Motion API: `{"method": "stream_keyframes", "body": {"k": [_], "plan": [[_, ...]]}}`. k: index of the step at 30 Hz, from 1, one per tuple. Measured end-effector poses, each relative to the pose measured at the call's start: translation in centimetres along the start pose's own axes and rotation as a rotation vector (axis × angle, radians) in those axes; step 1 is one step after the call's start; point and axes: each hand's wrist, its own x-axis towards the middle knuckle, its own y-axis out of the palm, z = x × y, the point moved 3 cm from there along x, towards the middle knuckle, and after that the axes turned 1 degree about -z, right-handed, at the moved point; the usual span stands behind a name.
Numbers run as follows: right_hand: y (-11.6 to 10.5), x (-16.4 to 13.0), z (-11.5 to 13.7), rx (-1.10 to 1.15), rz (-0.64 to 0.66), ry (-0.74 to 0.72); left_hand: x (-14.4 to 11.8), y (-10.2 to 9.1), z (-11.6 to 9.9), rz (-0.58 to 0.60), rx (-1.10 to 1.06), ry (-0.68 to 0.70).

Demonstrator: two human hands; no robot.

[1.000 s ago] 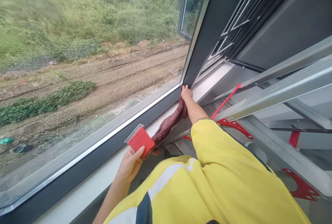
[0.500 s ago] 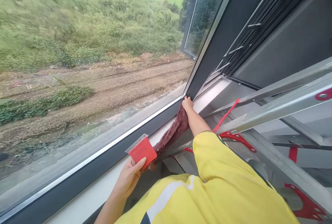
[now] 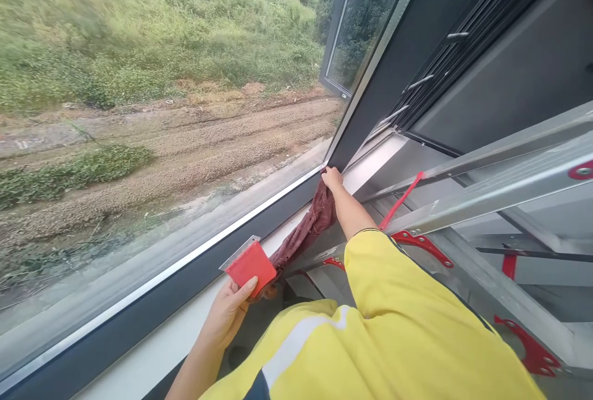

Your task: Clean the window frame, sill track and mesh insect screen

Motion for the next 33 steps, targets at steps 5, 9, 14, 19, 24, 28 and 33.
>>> {"method": "stream_keyframes", "body": {"k": [5, 9, 14, 19, 24, 28, 33], "plan": [[0.0, -0.5, -0.3, 0.002, -0.061, 0.054, 0.2, 0.2, -0.1, 0.037, 0.022, -0.013], [0.4, -0.8, 0.3, 0.027, 0.001, 0.059, 0.1, 0.4, -0.1, 0.000, 0.033, -0.024], [0.4, -1.3, 0.3, 0.032, -0.019, 0.148, -0.1, 0.8, -0.2, -0.009, 0.026, -0.016], [0.5, -1.2, 0.9, 0.027, -0.017, 0.050, -0.2, 0.6, -0.1, -0.042, 0.014, -0.031], [0.8, -0.7, 1.4, 0.039, -0.006, 0.175, -0.2, 0.3, -0.1, -0.039, 0.019, -0.011], [1.0, -0.8, 1.7, 0.051, -0.032, 0.120, -0.3, 0.1, -0.1, -0.067, 0.004, -0.021], [1.4, -3.0, -1.8, 0.125, -0.075, 0.209, -0.2, 0.3, -0.4, -0.052, 0.015, -0.021]]}}
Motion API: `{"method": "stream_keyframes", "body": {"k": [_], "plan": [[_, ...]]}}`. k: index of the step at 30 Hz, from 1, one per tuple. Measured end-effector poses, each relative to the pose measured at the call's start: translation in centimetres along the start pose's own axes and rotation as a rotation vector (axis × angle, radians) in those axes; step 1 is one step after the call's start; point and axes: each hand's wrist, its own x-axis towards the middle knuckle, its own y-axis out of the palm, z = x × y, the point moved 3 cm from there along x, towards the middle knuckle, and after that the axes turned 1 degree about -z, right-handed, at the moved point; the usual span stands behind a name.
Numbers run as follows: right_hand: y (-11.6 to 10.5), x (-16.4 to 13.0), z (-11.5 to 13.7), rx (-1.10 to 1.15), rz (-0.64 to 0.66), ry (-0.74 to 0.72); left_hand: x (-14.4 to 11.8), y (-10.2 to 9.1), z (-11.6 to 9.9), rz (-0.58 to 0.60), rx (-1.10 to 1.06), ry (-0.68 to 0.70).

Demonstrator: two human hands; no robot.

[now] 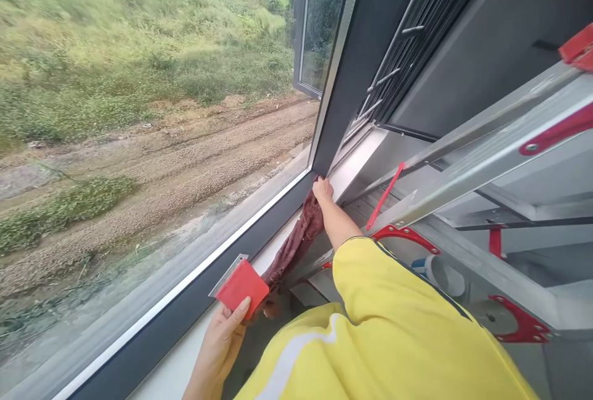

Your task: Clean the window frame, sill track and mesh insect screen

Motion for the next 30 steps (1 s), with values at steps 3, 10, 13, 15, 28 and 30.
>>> {"method": "stream_keyframes", "body": {"k": [3, 10, 13, 15, 28, 30], "plan": [[-0.4, -0.9, -2.3, 0.035, 0.000, 0.148, 0.0, 0.0, 0.0, 0.019, 0.000, 0.008], [-0.7, 0.0, 0.6, 0.010, -0.048, -0.072, 0.2, 0.3, 0.0, 0.037, 0.001, -0.009], [-0.5, -0.3, -0.8, 0.005, -0.032, -0.004, 0.2, 0.5, -0.2, 0.063, 0.027, -0.011], [-0.6, -0.7, -2.4, 0.006, -0.057, 0.103, 0.2, 0.4, -0.2, 0.074, 0.028, -0.011], [-0.9, -1.9, -3.5, 0.148, -0.161, 0.293, 0.3, 0.5, -0.3, 0.064, 0.015, 0.004], [-1.3, -2.8, -3.3, 0.154, -0.208, 0.313, 0.5, 0.0, -0.1, 0.084, 0.018, 0.002]]}}
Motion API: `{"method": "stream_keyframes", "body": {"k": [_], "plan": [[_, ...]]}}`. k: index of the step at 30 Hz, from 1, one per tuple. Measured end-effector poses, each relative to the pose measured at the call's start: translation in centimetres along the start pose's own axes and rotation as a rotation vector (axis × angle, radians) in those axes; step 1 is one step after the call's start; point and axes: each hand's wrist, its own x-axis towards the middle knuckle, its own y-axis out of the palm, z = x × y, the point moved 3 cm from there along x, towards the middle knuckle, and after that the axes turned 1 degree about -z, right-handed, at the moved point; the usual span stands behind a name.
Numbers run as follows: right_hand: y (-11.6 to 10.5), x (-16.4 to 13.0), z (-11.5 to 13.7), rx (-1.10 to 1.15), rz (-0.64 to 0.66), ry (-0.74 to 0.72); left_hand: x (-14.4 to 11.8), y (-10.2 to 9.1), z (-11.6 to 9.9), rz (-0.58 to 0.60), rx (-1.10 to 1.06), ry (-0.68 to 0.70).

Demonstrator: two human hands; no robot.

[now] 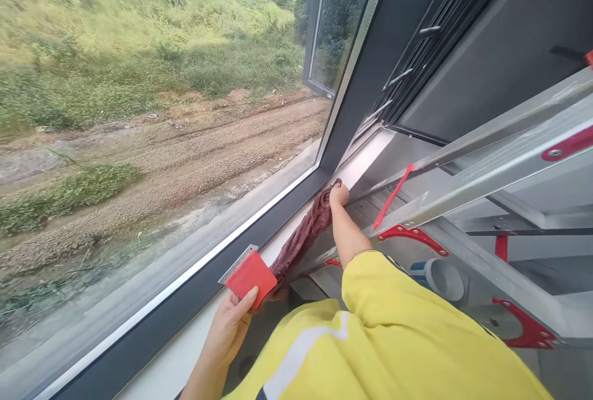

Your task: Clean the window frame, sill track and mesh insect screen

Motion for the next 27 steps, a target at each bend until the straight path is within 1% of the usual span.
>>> {"method": "stream_keyframes", "body": {"k": [2, 4, 7, 9, 11, 14, 15, 16, 17, 18, 21, 23, 25, 27], "plan": [[-0.4, -1.0, 1.3, 0.050, -0.041, -0.080, 0.2, -0.5, 0.3, 0.035, 0.013, -0.014], [-0.5, -2.1, 3.5, 0.099, -0.031, -0.236, 0.3, -0.9, 0.5, 0.051, 0.015, -0.024], [0.0, -4.8, 6.7, 0.097, 0.097, -0.529, 0.2, -1.3, 0.7, 0.043, 0.008, -0.012], [0.6, -8.1, 7.9, 0.082, 0.163, -0.721, 0.0, -1.6, 1.0, 0.037, 0.009, 0.001], [1.7, -12.4, 8.3, 0.073, 0.192, -0.929, -0.3, -1.8, 1.2, 0.036, 0.010, 0.007], [4.1, -19.1, 7.4, 0.042, 0.284, -1.331, -0.8, -2.2, 1.5, 0.028, 0.000, 0.013], [4.9, -20.5, 6.9, 0.024, 0.320, -1.445, -0.9, -2.3, 1.6, 0.021, -0.005, 0.014], [5.5, -21.1, 6.3, 0.006, 0.342, -1.522, -1.0, -2.3, 1.6, 0.014, -0.011, 0.015], [6.0, -20.9, 5.8, -0.010, 0.344, -1.550, -1.0, -2.3, 1.6, 0.008, -0.017, 0.011], [6.2, -20.0, 5.4, -0.020, 0.326, -1.531, -1.0, -2.2, 1.5, 0.001, -0.023, 0.003], [6.0, -15.7, 5.0, -0.010, 0.258, -1.363, -1.0, -1.9, 1.3, -0.015, -0.038, -0.009], [5.8, -14.2, 5.2, 0.019, 0.228, -1.269, -0.9, -1.7, 1.2, -0.018, -0.048, 0.006], [5.8, -14.9, 5.6, 0.059, 0.213, -1.245, -0.9, -1.6, 1.3, -0.016, -0.058, 0.016], [6.1, -17.1, 6.0, 0.098, 0.221, -1.304, -0.9, -1.4, 1.6, -0.010, -0.072, 0.009]]}}
